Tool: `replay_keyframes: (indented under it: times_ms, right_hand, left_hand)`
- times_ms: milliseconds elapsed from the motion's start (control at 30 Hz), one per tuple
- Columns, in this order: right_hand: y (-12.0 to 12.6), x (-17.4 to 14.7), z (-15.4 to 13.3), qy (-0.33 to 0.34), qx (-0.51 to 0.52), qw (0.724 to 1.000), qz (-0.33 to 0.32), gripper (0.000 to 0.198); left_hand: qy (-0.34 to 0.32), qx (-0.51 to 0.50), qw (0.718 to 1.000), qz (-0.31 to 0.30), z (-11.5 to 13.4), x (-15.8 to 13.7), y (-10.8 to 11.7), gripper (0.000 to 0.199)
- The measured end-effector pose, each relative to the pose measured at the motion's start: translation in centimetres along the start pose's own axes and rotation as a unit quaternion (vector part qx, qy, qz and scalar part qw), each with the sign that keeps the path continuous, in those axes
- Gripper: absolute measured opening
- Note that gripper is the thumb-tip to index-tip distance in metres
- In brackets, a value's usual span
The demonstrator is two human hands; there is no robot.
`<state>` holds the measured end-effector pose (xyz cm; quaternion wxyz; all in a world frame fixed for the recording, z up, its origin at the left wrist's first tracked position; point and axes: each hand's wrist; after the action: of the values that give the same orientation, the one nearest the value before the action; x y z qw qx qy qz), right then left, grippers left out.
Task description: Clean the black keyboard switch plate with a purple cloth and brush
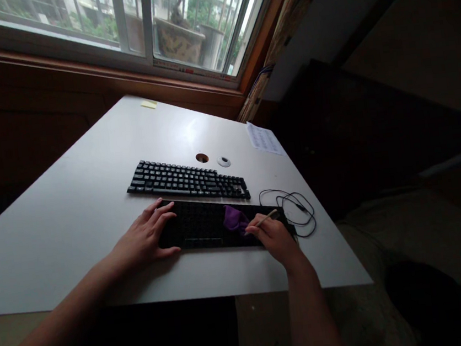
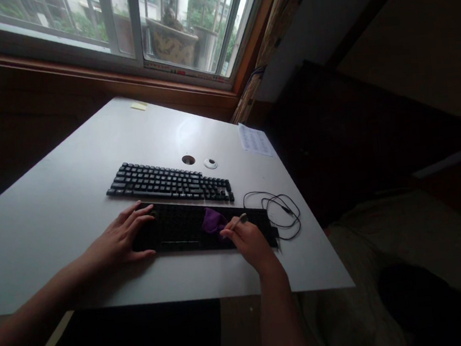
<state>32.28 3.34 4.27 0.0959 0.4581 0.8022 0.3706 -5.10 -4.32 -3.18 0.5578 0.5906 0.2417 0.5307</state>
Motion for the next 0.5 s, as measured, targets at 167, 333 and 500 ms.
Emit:
replay_keyframes:
  times_ms: [167,333,500]
  right_hand:
    - [0.3,-0.2,0.5,-0.023,-0.002,1.000,0.020,0.023]
    - [1.5,-1.4,1.8,-0.039,0.029,0.998,0.047,0.026]
    - [1.5,-2.1,1.9,-0.072,0.109,0.990,0.044,0.023]
  left_hand:
    - [0.001,-0.002,1.000,-0.002,-0.1,0.0,-0.1,0.075]
    - [0.007,-0.003,1.000,-0.007,0.0,-0.1,0.0,0.075]
    - [0.010,-0.010,1.000,-0.006,0.0,-0.1,0.0,0.076]
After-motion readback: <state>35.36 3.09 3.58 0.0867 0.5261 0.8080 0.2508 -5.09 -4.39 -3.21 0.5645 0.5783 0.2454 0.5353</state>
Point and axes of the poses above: each hand's wrist, its own x-axis towards the middle knuckle, its own y-axis out of the back of the hand, z = x × y, and after that the axes turned 10 degrees about x, right-handed
